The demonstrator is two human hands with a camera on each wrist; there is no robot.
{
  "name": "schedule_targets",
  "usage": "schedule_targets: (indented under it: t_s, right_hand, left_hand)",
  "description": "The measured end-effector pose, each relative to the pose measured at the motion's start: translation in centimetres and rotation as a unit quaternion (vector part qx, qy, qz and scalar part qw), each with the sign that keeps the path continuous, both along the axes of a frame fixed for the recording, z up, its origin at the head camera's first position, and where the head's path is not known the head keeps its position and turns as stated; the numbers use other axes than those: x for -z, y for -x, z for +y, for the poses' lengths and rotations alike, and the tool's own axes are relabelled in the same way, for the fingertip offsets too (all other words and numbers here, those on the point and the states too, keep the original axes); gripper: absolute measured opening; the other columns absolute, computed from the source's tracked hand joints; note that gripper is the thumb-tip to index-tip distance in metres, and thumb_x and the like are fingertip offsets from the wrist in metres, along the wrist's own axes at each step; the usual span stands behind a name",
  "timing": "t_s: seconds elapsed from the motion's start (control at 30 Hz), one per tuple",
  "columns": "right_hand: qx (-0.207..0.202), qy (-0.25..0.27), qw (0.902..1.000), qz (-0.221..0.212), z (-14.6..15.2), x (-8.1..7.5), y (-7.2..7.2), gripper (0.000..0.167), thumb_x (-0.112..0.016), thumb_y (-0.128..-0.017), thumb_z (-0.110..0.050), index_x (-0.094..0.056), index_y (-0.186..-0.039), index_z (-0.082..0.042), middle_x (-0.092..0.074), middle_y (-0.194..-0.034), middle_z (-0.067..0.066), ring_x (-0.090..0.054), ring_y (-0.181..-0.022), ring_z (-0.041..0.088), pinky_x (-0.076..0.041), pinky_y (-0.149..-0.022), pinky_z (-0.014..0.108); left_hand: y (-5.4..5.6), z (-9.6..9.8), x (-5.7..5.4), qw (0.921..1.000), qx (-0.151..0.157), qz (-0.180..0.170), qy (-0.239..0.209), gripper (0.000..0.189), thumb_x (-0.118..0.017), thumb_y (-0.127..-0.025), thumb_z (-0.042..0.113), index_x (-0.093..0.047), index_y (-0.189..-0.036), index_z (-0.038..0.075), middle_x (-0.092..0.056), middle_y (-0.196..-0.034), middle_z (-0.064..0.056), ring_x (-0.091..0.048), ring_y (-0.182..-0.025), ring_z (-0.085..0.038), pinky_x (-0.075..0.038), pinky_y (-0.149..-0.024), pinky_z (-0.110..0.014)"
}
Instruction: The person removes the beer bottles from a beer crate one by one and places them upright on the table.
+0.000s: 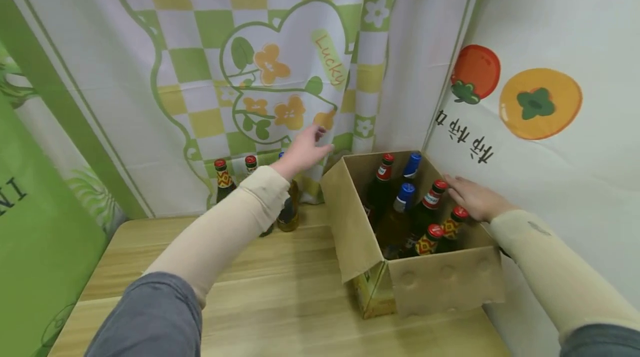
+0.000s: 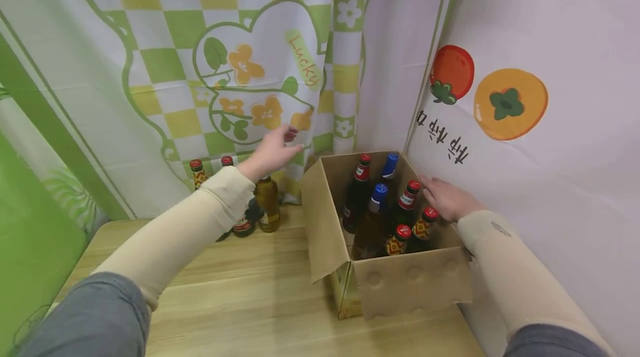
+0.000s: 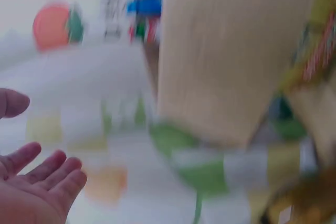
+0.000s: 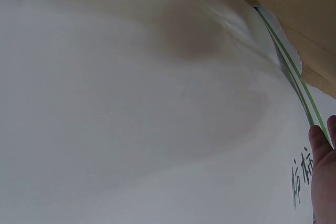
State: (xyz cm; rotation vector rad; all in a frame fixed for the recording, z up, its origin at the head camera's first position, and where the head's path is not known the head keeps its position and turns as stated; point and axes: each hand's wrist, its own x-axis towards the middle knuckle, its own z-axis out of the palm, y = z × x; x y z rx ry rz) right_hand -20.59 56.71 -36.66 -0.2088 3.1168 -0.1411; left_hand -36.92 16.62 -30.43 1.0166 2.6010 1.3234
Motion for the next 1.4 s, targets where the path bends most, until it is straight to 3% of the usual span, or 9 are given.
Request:
schedule_targets:
  t_s: [0.17,0.33,0.4,0.53,0.67,0.83,1.17,1.4]
  right_hand:
    - [0.005,0.001,1.0000,-0.005,-0.2,-0.1,0.1,0.051,-0.042,-0.110,-0.014,-0.036,-0.149,0.018,-0.036,-0.150,0.041,-0.035,-0.137,0.060,-0.029,-0.113,0.064]
    - [0.015,0.005,0.9999,-0.003,-0.1,-0.1,0.2,0.052,-0.041,-0.110,-0.016,-0.035,-0.150,0.017,-0.037,-0.149,0.042,-0.035,-0.136,0.061,-0.028,-0.113,0.065]
    - [0.019,0.003,0.9998,-0.003,0.1,-0.1,0.2,0.052,-0.040,-0.111,-0.017,-0.035,-0.151,0.016,-0.037,-0.148,0.043,-0.036,-0.136,0.061,-0.029,-0.113,0.065]
    - [0.023,-0.001,0.9997,-0.006,0.2,0.0,0.4,0.052,-0.041,-0.111,-0.017,-0.035,-0.151,0.016,-0.038,-0.147,0.043,-0.037,-0.135,0.061,-0.029,-0.112,0.066]
    - [0.014,-0.002,0.9999,-0.008,0.2,0.3,0.3,0.052,-0.043,-0.110,-0.015,-0.035,-0.150,0.017,-0.039,-0.147,0.043,-0.038,-0.135,0.060,-0.030,-0.112,0.065]
    - [0.016,0.003,0.9998,-0.009,0.1,0.3,0.4,0.051,-0.043,-0.110,-0.014,-0.035,-0.150,0.017,-0.037,-0.148,0.043,-0.036,-0.136,0.061,-0.029,-0.112,0.065]
    - [-0.002,-0.013,0.9997,-0.022,-0.6,-0.8,0.7,0.053,-0.045,-0.110,-0.014,-0.032,-0.150,0.019,-0.030,-0.154,0.041,-0.025,-0.143,0.060,-0.023,-0.115,0.065]
    - [-0.019,-0.046,0.9987,-0.007,0.0,-0.7,0.5,0.052,-0.045,-0.109,-0.013,-0.034,-0.149,0.019,-0.031,-0.154,0.040,-0.022,-0.144,0.059,-0.019,-0.116,0.066]
  left_hand:
    - [-4.8,5.0,1.6,0.9946,0.100,-0.018,0.021,0.044,-0.065,-0.103,0.020,-0.052,-0.141,0.000,-0.060,-0.138,-0.019,-0.058,-0.127,-0.031,-0.047,-0.105,-0.037]
    - [-9.7,8.7,2.5,0.9797,0.187,-0.029,0.066,0.044,-0.067,-0.102,0.024,-0.057,-0.140,0.004,-0.065,-0.132,-0.012,-0.064,-0.117,-0.019,-0.050,-0.094,-0.024]
    - [-11.1,9.8,3.0,0.9736,0.207,-0.031,0.090,0.046,-0.069,-0.101,0.027,-0.058,-0.140,0.006,-0.066,-0.130,-0.010,-0.065,-0.114,-0.014,-0.049,-0.091,-0.020]
    - [-12.9,11.3,4.2,0.9684,0.217,-0.035,0.118,0.047,-0.074,-0.098,0.029,-0.059,-0.138,0.009,-0.067,-0.127,-0.005,-0.065,-0.108,-0.007,-0.048,-0.086,-0.015]
    - [-14.0,12.3,5.7,0.9640,0.228,-0.028,0.133,0.047,-0.077,-0.095,0.026,-0.061,-0.135,0.007,-0.070,-0.120,-0.001,-0.065,-0.100,-0.003,-0.048,-0.081,-0.013]
    - [-14.6,12.9,7.0,0.9574,0.238,0.021,0.162,0.040,-0.075,-0.097,0.029,-0.065,-0.131,0.009,-0.071,-0.106,0.006,-0.062,-0.089,0.000,-0.044,-0.078,-0.012]
    - [-14.8,13.3,6.8,0.9639,0.199,0.035,0.173,0.037,-0.068,-0.102,0.037,-0.064,-0.129,0.011,-0.071,-0.107,0.006,-0.064,-0.091,-0.002,-0.047,-0.078,-0.015]
    - [-14.8,13.3,7.1,0.9624,0.220,0.049,0.152,0.034,-0.066,-0.103,0.035,-0.065,-0.131,0.015,-0.071,-0.108,0.008,-0.064,-0.096,-0.001,-0.046,-0.082,-0.014]
